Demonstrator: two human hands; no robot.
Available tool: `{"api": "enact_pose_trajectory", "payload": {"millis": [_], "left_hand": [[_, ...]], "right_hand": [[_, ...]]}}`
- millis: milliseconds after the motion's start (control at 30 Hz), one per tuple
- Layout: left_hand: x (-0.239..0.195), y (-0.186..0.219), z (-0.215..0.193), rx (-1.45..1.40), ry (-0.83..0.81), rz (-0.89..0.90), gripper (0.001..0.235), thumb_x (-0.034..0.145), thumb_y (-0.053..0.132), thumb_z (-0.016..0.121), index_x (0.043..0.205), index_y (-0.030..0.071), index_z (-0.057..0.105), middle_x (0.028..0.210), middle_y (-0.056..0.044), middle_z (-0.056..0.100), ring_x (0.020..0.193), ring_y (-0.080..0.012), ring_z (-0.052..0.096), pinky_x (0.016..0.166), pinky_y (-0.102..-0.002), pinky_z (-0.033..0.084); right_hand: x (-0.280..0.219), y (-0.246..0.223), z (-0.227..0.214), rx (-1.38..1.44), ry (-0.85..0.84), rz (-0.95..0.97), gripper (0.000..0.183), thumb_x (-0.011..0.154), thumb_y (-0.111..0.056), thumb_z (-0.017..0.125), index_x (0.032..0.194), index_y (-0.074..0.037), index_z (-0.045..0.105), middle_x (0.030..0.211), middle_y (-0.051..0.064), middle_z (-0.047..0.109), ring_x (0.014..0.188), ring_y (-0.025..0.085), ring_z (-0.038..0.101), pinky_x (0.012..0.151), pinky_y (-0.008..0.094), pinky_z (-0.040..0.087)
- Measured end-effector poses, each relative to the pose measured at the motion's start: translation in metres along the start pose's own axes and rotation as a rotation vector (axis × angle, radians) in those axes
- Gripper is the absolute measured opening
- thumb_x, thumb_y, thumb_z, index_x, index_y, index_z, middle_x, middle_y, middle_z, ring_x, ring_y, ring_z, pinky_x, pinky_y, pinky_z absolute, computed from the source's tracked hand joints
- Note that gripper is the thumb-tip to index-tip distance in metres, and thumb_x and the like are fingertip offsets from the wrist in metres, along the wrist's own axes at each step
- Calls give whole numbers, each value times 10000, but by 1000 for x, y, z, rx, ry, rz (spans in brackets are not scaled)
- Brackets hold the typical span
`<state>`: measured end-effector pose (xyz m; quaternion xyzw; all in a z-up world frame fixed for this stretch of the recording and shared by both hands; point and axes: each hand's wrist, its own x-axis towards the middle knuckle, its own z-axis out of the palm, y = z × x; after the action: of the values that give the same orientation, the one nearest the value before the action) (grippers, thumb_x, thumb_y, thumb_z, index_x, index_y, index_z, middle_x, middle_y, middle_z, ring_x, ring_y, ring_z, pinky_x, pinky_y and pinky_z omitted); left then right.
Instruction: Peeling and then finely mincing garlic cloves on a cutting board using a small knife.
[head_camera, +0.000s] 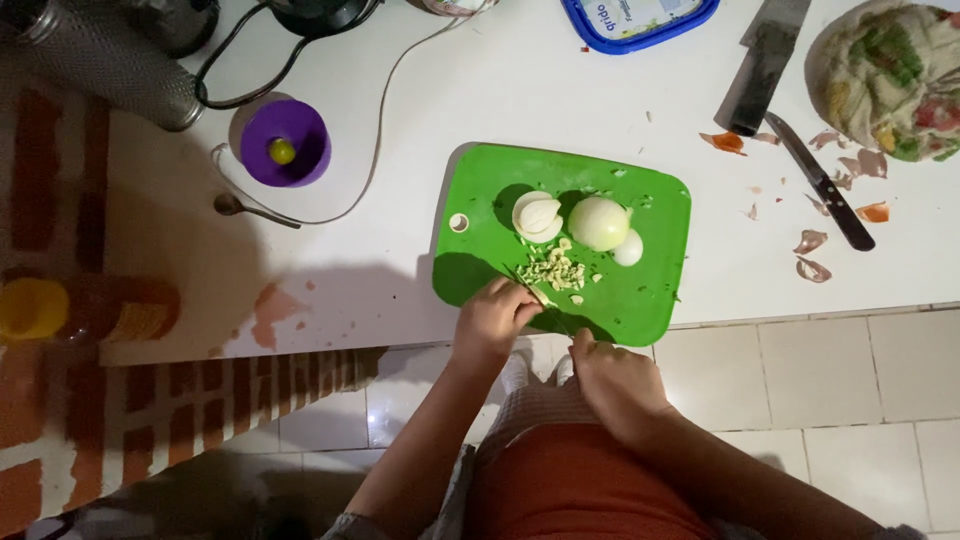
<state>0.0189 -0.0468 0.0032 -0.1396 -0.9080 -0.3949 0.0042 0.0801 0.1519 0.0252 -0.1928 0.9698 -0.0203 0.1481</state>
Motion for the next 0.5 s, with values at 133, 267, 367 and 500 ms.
{"api": "enact_pose_trajectory", "payload": {"millis": [133, 267, 367, 500], "left_hand": [[-4, 3, -1, -47, 10, -36, 146, 837, 166, 798, 905, 77, 704, 926, -63, 707, 818, -244, 694, 700, -380, 551], [-5, 2, -1, -68, 35, -27, 109, 845, 140, 783, 918, 85, 723, 943, -60, 712, 825, -247, 698, 711, -378, 559], [-3, -1, 4, -26, 20, -21, 103, 854, 138, 777, 922, 78, 728, 946, -74, 707, 827, -264, 696, 702, -389, 552], [-5, -5, 6, 16, 47, -3, 91, 874, 148, 751, 927, 78, 727, 957, -74, 708, 848, -276, 700, 709, -393, 557]], "right_hand": [[11, -6, 7, -26, 72, -6, 93, 842, -31, 605, 934, -21, 596, 694, 128, 717, 571, 238, 728, 443, 358, 574], [23, -13, 1, -54, 62, 33, 72, 893, -69, 584, 954, -38, 605, 686, 121, 727, 586, 248, 743, 456, 369, 580], [30, -12, 5, -22, 52, 73, 68, 919, -101, 570, 950, -54, 608, 704, 128, 737, 611, 269, 751, 479, 389, 585], [26, -8, 4, 28, 162, 38, 56, 882, -104, 582, 903, -60, 609, 717, 144, 742, 646, 298, 751, 541, 411, 593]]}}
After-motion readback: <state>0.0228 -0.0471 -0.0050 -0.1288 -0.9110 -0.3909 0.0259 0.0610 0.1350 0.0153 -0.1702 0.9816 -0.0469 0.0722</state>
